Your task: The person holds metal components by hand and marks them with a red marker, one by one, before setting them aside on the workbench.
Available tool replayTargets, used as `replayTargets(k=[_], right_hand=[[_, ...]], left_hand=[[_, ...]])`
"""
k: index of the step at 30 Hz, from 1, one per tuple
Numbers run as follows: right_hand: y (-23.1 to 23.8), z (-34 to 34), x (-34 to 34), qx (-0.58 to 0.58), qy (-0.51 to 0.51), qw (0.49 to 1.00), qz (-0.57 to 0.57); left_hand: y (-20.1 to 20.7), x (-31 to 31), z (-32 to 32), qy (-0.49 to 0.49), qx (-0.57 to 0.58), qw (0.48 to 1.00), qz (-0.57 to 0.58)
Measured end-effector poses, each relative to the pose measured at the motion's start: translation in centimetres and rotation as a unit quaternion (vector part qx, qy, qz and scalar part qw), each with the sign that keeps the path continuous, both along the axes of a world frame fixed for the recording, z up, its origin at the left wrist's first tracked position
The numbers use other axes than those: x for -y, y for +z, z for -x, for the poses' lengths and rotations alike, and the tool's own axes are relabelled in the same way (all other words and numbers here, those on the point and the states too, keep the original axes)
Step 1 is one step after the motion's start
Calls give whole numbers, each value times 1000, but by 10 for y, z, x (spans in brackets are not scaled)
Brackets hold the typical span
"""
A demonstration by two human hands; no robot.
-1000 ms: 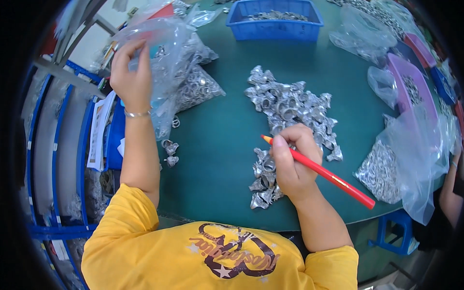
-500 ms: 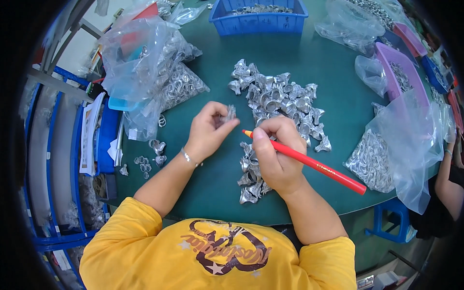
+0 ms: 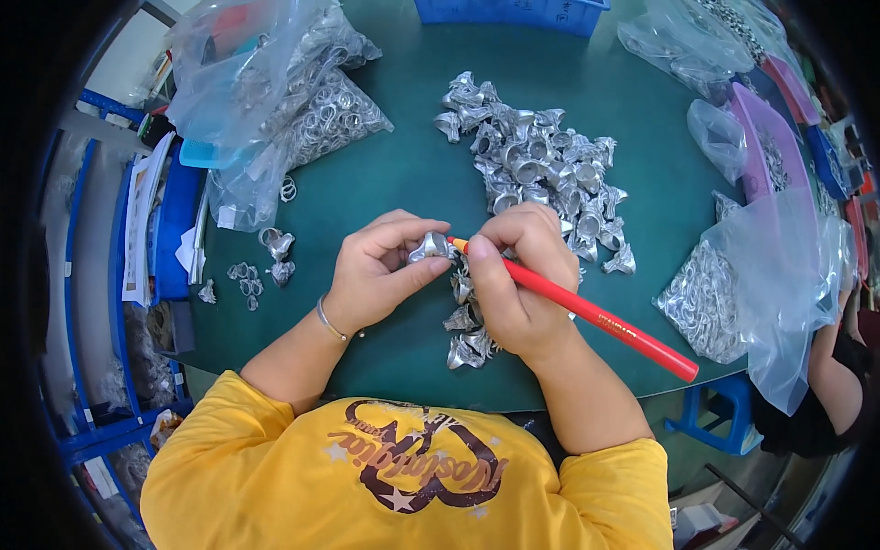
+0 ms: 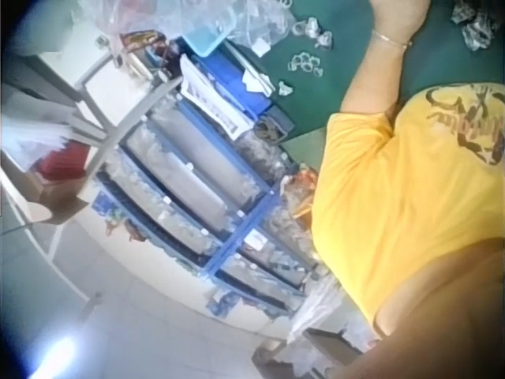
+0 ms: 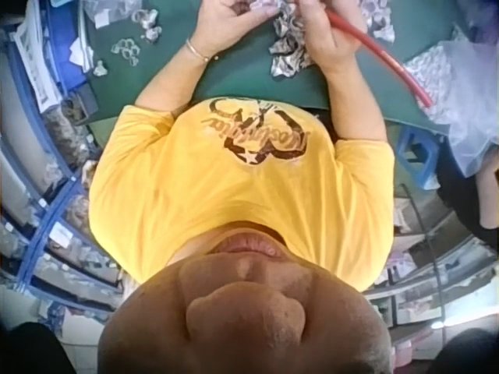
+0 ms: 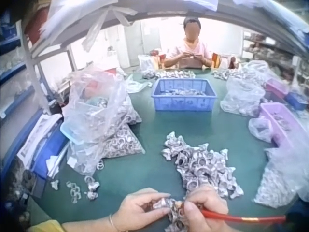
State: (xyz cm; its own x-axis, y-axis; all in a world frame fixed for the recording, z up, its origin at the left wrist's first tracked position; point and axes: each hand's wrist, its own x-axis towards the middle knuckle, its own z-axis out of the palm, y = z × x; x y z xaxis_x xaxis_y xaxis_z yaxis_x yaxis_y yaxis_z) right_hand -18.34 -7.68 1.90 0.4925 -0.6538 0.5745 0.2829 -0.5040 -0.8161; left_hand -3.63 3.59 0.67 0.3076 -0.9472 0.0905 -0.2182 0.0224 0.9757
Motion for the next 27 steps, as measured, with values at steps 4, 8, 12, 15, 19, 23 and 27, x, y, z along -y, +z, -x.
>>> replayTargets(k=[4,8,12,15,19,23,27], right_hand=[[1,-1,-1,-6,9,1000,-11],[0,0,2,-20,50,997,47],[-1,-3,2,-34,60,994,80],[0,-5,1,-41,58,993,97],[4,-7,1,-50,50,988,138],[5,-6,1,-60,10,984,168],[1,-4,0,-44,-11,997,64]], left_hand=[[0,-1,-1,12,5,1000,0],[0,0,-1,20,57,997,40],[5,-2,0,29,79,996,27],[5,-1,1,31,97,994,44],[4,4,3,70,151,981,101],[7,1,1,58,125,986,98],[9,0,1,56,133,982,122]])
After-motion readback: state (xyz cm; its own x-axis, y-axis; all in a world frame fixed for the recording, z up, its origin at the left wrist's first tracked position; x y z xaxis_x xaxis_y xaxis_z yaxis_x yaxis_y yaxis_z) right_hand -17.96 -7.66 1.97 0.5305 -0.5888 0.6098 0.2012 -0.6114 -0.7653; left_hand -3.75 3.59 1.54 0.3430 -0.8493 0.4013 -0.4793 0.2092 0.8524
